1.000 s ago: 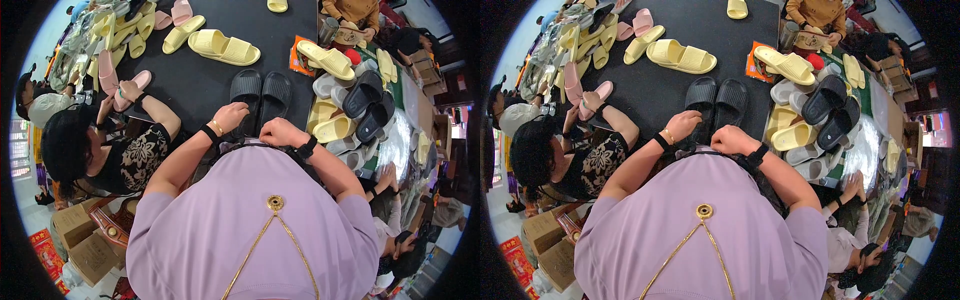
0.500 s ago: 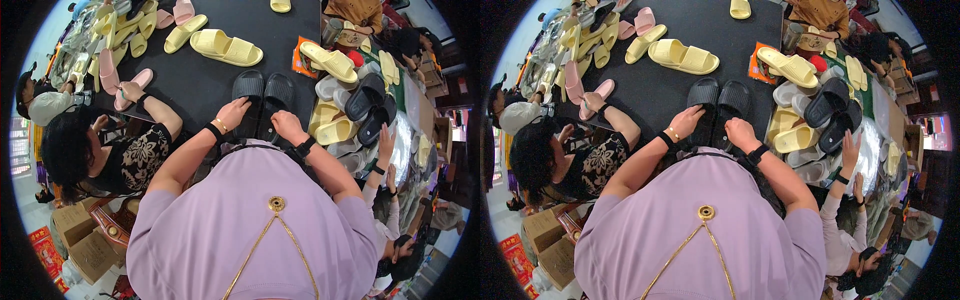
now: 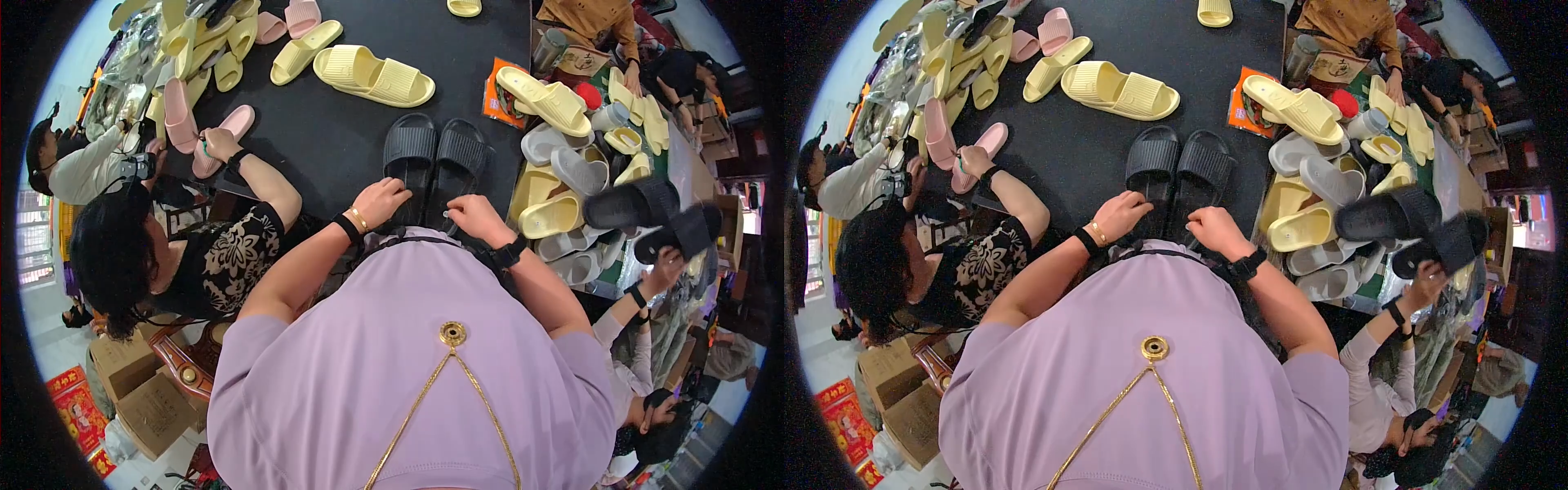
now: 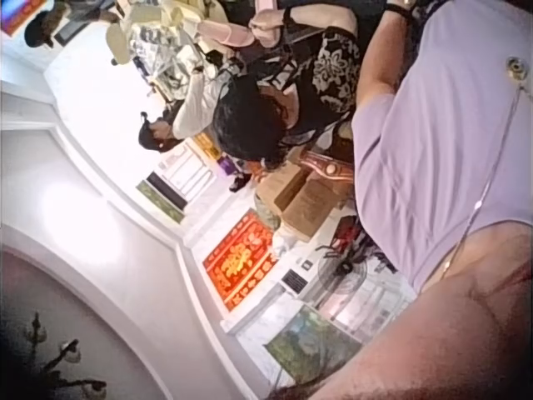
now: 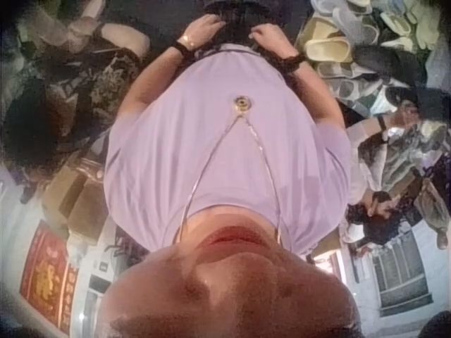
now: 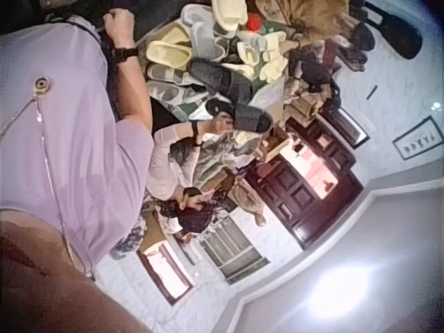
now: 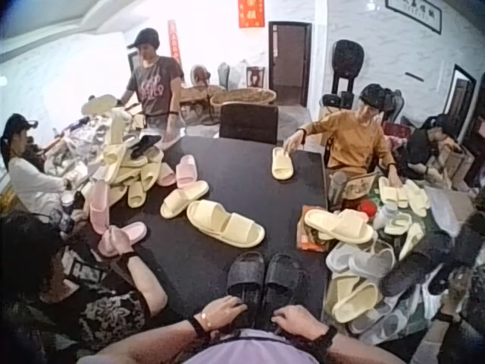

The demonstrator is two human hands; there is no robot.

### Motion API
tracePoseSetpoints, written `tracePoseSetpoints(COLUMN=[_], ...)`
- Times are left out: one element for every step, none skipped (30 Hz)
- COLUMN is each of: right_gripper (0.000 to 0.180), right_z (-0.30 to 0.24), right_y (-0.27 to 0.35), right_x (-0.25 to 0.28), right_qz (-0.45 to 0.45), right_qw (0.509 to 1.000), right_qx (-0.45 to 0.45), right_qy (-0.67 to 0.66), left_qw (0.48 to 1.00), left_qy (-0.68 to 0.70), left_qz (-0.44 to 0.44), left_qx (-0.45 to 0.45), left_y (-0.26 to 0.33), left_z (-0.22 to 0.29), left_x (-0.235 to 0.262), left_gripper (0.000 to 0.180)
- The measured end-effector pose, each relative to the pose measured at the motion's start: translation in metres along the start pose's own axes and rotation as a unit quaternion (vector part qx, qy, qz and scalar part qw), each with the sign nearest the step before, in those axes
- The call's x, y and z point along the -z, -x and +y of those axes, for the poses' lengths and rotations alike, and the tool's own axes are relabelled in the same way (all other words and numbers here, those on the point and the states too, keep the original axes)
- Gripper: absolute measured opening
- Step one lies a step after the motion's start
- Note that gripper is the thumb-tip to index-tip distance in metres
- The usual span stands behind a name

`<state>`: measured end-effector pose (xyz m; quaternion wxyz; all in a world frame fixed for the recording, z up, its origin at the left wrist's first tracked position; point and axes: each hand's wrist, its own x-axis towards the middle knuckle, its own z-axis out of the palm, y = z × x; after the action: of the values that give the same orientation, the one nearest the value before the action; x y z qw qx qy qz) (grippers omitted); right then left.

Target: Inspecting and assembling sandal components at a workstation with other workers.

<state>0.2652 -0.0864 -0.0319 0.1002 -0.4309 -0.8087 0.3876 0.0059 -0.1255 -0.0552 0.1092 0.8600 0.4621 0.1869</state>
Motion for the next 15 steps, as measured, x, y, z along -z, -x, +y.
tracePoseSetpoints(right_gripper=[0.024, 0.024, 0.024, 0.024, 0.025, 0.025, 0.025, 0.024, 0.024, 0.024, 0.024, 0.024, 0.024, 0.024, 0.024], right_z=[-0.004, -0.008, -0.014, -0.016, -0.012, -0.013, -0.014, -0.017, -0.023, -0.032, -0.04, -0.046, -0.051, -0.055, -0.06], right_y=[0.005, 0.007, 0.011, 0.014, 0.015, 0.015, 0.015, 0.015, 0.013, 0.012, 0.01, 0.007, 0.005, 0.003, 0.002], right_x=[0.002, 0.007, 0.015, 0.019, 0.017, 0.018, 0.018, 0.019, 0.02, 0.023, 0.025, 0.027, 0.027, 0.029, 0.03], right_qz=[-0.002, -0.003, -0.079, -0.155, -0.173, -0.172, -0.188, -0.204, -0.203, -0.182, -0.16, -0.159, -0.167, -0.175, -0.175], right_qw=[1.0, 1.0, 0.99, 0.967, 0.965, 0.965, 0.965, 0.964, 0.965, 0.977, 0.983, 0.983, 0.983, 0.982, 0.982], right_qx=[-0.013, -0.013, -0.089, -0.163, -0.16, -0.161, -0.142, -0.123, -0.122, -0.053, 0.017, 0.017, 0.028, 0.039, 0.04], right_qy=[-0.026, -0.027, -0.074, -0.121, -0.115, -0.116, -0.116, -0.115, -0.115, -0.101, -0.085, -0.085, -0.075, -0.065, -0.065], left_qw=[0.999, 0.999, 1.0, 1.0, 1.0, 1.0, 0.999, 0.999, 0.999, 0.999, 0.998, 0.998, 0.998, 0.998, 0.998], left_qy=[0.005, 0.005, 0.0, -0.006, -0.005, -0.017, -0.03, -0.03, -0.041, -0.051, -0.051, -0.055, -0.059, -0.06, -0.064], left_qz=[-0.024, -0.024, -0.015, -0.005, -0.006, -0.016, -0.025, -0.026, -0.02, -0.014, -0.015, -0.004, 0.006, 0.006, 0.009], left_qx=[-0.023, -0.022, -0.012, -0.001, -0.002, -0.007, -0.011, -0.012, -0.011, -0.011, -0.012, -0.004, 0.004, 0.003, 0.007], left_y=[0.002, 0.003, 0.002, 0.002, 0.0, -0.003, -0.005, -0.006, -0.006, -0.006, -0.006, -0.006, -0.005, -0.005, -0.005], left_z=[-0.004, -0.006, -0.006, -0.005, -0.006, -0.007, -0.007, -0.007, -0.006, -0.006, -0.007, -0.008, -0.009, -0.011, -0.013], left_x=[-0.003, -0.007, -0.008, -0.009, -0.009, -0.007, -0.005, -0.005, -0.005, -0.005, -0.004, -0.004, -0.003, -0.003, -0.003], left_gripper=[0.027, 0.027, 0.024, 0.022, 0.022, 0.022, 0.022, 0.022, 0.022, 0.022, 0.022, 0.022, 0.022, 0.022, 0.022])
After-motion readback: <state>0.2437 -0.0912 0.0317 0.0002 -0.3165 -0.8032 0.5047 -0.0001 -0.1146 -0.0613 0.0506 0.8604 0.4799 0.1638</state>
